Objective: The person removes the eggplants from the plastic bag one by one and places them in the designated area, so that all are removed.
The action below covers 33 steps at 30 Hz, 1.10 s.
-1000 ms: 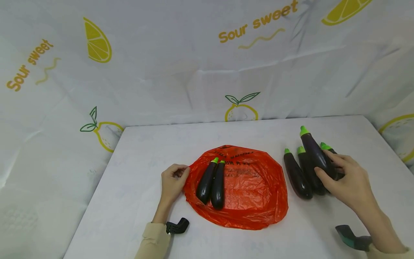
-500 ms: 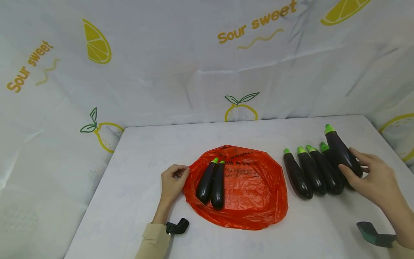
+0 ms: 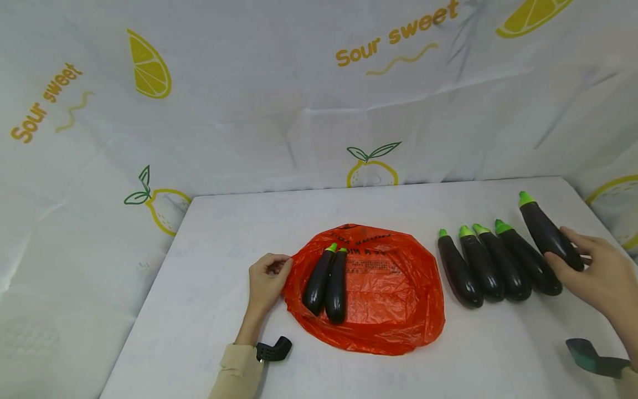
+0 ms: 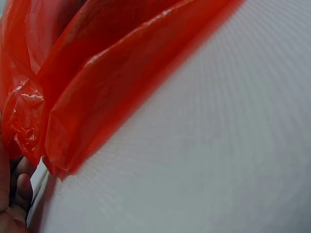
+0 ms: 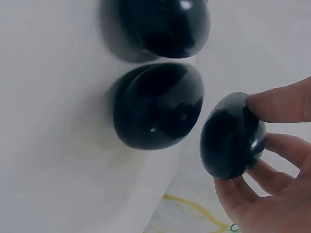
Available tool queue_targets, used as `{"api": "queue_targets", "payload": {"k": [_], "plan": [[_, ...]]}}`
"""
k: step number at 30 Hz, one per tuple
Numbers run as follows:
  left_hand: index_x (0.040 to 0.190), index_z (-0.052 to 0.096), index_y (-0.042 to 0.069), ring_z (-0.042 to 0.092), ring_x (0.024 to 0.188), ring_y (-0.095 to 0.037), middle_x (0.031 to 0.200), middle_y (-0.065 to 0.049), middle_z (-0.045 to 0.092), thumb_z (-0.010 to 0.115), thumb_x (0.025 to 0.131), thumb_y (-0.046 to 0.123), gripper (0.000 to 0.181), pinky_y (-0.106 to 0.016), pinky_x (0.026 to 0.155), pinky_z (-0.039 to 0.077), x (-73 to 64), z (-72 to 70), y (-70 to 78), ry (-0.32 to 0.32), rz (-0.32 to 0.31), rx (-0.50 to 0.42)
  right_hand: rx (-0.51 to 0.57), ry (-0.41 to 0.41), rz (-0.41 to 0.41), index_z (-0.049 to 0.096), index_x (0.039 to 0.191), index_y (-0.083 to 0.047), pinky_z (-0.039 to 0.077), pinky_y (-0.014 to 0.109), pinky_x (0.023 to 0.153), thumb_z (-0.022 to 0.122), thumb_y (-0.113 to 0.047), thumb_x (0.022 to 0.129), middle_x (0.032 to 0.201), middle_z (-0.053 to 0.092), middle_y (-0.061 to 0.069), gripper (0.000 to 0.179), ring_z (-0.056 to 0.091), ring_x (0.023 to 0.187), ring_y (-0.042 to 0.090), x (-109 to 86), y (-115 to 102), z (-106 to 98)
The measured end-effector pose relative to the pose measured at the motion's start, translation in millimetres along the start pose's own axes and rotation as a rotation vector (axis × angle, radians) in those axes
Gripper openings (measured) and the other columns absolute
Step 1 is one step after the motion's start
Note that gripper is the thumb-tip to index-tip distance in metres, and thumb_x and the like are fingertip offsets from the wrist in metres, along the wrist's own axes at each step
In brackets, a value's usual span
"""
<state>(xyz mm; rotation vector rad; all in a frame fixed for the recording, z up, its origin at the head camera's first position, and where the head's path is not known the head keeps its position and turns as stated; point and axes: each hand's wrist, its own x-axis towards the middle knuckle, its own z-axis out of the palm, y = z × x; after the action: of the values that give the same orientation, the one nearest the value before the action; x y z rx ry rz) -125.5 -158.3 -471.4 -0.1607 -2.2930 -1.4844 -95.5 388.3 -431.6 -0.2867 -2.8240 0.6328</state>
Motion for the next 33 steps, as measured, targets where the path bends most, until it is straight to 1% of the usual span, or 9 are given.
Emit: {"api": "queue_targets", "payload": {"k": [2,3,8,9,20,21,23,29,33], "plan": [[0.088,0.076,-0.002,0.052,0.068,-0.005,0.075,-0.016,0.068,0.072,0.088,-0.005,0.005,-0.014,0.064,0.044,0.0,-0.3,0.1,-0.004,0.000,-0.003,-0.013,0.016,0.008,0.035,0.157,-0.005,0.056,0.046,0.060,0.062,-0.026,0.097,0.135,0.045,0.048,0.069,0.047,0.107,0.067,1.6,6.9,2.3],[0.088,0.076,-0.003,0.052,0.068,-0.006,0.074,-0.016,0.068,0.072,0.088,-0.005,0.005,-0.014,0.064,0.044,0.1,-0.4,0.1,-0.006,0.001,-0.003,0.000,0.010,0.009,0.036,0.155,0.000,0.057,0.055,0.065,0.064,-0.021,0.095,0.134,0.044,0.049,0.069,0.046,0.107,0.068,1.8,7.3,1.5],[0.089,0.076,-0.004,0.052,0.068,-0.006,0.074,-0.017,0.068,0.072,0.088,-0.005,0.004,-0.015,0.064,0.045,-0.1,-1.2,0.6,-0.011,0.008,0.001,0.004,0.026,0.014,0.042,0.148,0.008,0.056,0.055,0.061,0.063,-0.014,0.093,0.131,0.046,0.051,0.063,0.048,0.105,0.070,0.7,6.1,-1.3],[0.089,0.076,-0.004,0.052,0.068,-0.006,0.074,-0.017,0.068,0.072,0.088,-0.005,0.004,-0.015,0.064,0.045,-0.1,-1.4,0.7,-0.012,0.009,0.002,0.015,0.019,0.012,0.042,0.145,0.013,0.054,0.064,0.065,0.063,-0.011,0.091,0.130,0.044,0.052,0.063,0.047,0.104,0.071,-0.1,4.0,-3.0],[0.089,0.076,-0.005,0.052,0.068,-0.006,0.075,-0.018,0.068,0.072,0.088,-0.005,0.004,-0.015,0.064,0.045,0.1,-1.7,0.7,-0.016,0.000,-0.004,0.010,0.008,0.032,0.043,0.141,0.016,0.055,0.063,0.068,0.062,-0.011,0.092,0.127,0.045,0.053,0.059,0.048,0.104,0.071,-4.6,11.5,0.5],[0.089,0.076,-0.005,0.052,0.069,-0.006,0.075,-0.018,0.068,0.072,0.088,-0.005,0.004,-0.015,0.064,0.045,0.0,-1.7,0.5,-0.017,-0.002,-0.006,0.022,0.005,0.029,0.044,0.139,0.018,0.051,0.071,0.072,0.062,-0.007,0.090,0.126,0.044,0.054,0.059,0.047,0.103,0.072,-5.6,11.0,0.3],[0.089,0.076,-0.005,0.052,0.069,-0.006,0.075,-0.018,0.068,0.072,0.088,-0.005,0.004,-0.015,0.064,0.045,0.2,-1.6,0.0,-0.018,-0.005,-0.008,0.031,0.004,0.035,0.044,0.138,0.019,0.052,0.071,0.071,0.062,-0.006,0.089,0.125,0.043,0.055,0.058,0.046,0.103,0.072,-6.5,10.7,0.5],[0.089,0.076,-0.004,0.052,0.068,-0.007,0.074,-0.017,0.068,0.072,0.088,-0.006,0.004,-0.015,0.064,0.045,0.4,-1.1,0.2,-0.017,0.006,-0.004,0.029,-0.025,0.071,0.043,0.140,0.019,0.054,0.066,0.065,0.061,-0.004,0.089,0.126,0.042,0.055,0.058,0.046,0.104,0.072,-6.4,11.3,0.2],[0.089,0.075,-0.005,0.052,0.068,-0.008,0.074,-0.017,0.068,0.071,0.088,-0.006,0.004,-0.016,0.064,0.045,0.7,-1.3,1.2,-0.024,0.008,-0.001,0.016,-0.045,0.092,0.042,0.140,0.018,0.055,0.051,0.057,0.061,-0.005,0.090,0.125,0.044,0.055,0.058,0.047,0.104,0.070,-5.1,13.3,1.2]]}}
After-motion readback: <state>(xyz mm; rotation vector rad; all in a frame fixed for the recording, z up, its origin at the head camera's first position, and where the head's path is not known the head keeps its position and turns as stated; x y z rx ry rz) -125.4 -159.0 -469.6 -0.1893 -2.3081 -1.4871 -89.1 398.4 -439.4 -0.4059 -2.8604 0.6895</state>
